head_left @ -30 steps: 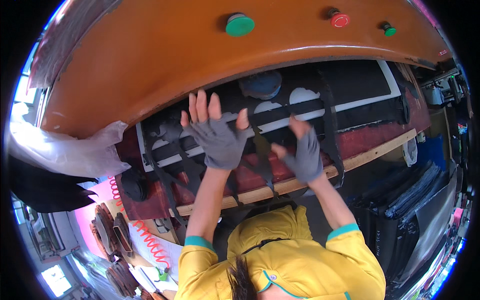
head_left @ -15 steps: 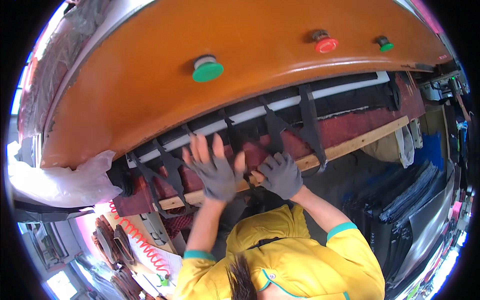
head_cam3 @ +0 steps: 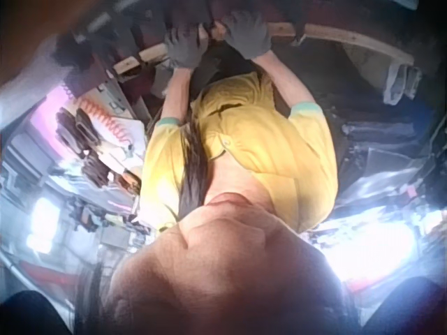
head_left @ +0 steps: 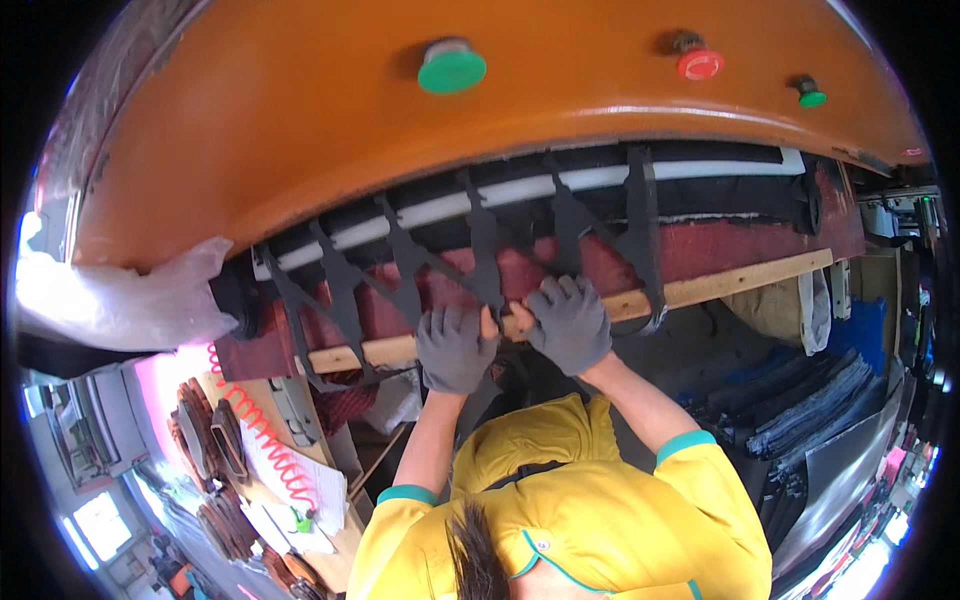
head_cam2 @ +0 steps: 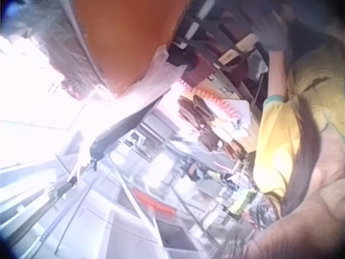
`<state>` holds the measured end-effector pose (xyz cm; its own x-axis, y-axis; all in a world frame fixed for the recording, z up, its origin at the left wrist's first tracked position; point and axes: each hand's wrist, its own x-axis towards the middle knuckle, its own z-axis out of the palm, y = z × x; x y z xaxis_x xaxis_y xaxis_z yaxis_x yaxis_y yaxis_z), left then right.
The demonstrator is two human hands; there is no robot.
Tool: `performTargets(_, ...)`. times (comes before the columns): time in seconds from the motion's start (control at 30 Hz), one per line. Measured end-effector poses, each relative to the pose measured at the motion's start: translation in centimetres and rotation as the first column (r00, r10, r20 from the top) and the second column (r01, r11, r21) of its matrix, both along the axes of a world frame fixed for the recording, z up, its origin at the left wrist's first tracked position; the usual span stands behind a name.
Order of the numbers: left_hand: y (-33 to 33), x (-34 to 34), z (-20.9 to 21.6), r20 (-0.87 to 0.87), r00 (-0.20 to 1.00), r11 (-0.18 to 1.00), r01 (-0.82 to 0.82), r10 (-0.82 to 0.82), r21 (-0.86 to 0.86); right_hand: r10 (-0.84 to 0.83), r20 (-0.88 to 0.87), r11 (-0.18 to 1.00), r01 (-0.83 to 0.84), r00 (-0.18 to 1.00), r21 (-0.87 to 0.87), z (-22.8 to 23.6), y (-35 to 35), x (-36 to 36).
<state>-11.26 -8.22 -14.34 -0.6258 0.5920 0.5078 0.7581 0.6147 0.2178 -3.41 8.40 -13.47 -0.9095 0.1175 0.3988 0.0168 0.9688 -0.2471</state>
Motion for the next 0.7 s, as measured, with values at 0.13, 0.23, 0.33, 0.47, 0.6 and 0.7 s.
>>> performTargets(0.13, 0.5, 0.4, 0.2, 0.112, 0.993, 0.997, -0.049, 0.041, 0.062, -0.041, -0.048, 0.999, 0.04, 0.998, -0.004, -0.1, -0.2, 0.0)
performTargets(0.23, -0.4, 1.4, 0.4, 0.169, 0.986, 0.997, -0.025, 0.013, 0.067, -0.051, -0.03, 0.998, 0.05, 0.998, -0.033, -0.3, -0.9, 1.1)
performTargets(0.33, -1.6, 3.1, 0.9, 0.183, 0.983, 0.999, 0.007, -0.016, 0.047, -0.036, -0.025, 0.996, 0.034, 0.999, -0.082, -0.1, -1.8, 3.2)
performTargets(0.47, -1.9, 4.8, 2.5, 0.213, 0.977, 0.999, -0.013, 0.003, 0.048, 0.026, 0.012, 0.949, -0.021, 1.0, -0.314, 1.5, -2.7, 6.0)
performTargets(0.6, 0.9, 2.6, 4.0, 0.032, 0.991, 0.981, -0.131, 0.128, 0.142, -0.058, -0.322, 0.995, 0.031, 0.945, -0.09, 4.2, -0.9, 3.2)
performTargets(0.7, 2.4, -0.4, 3.9, 0.053, 0.986, 0.987, -0.16, 0.16, -0.01, -0.105, -0.199, 0.988, 0.08, 0.974, -0.13, 6.0, 2.1, -2.2)
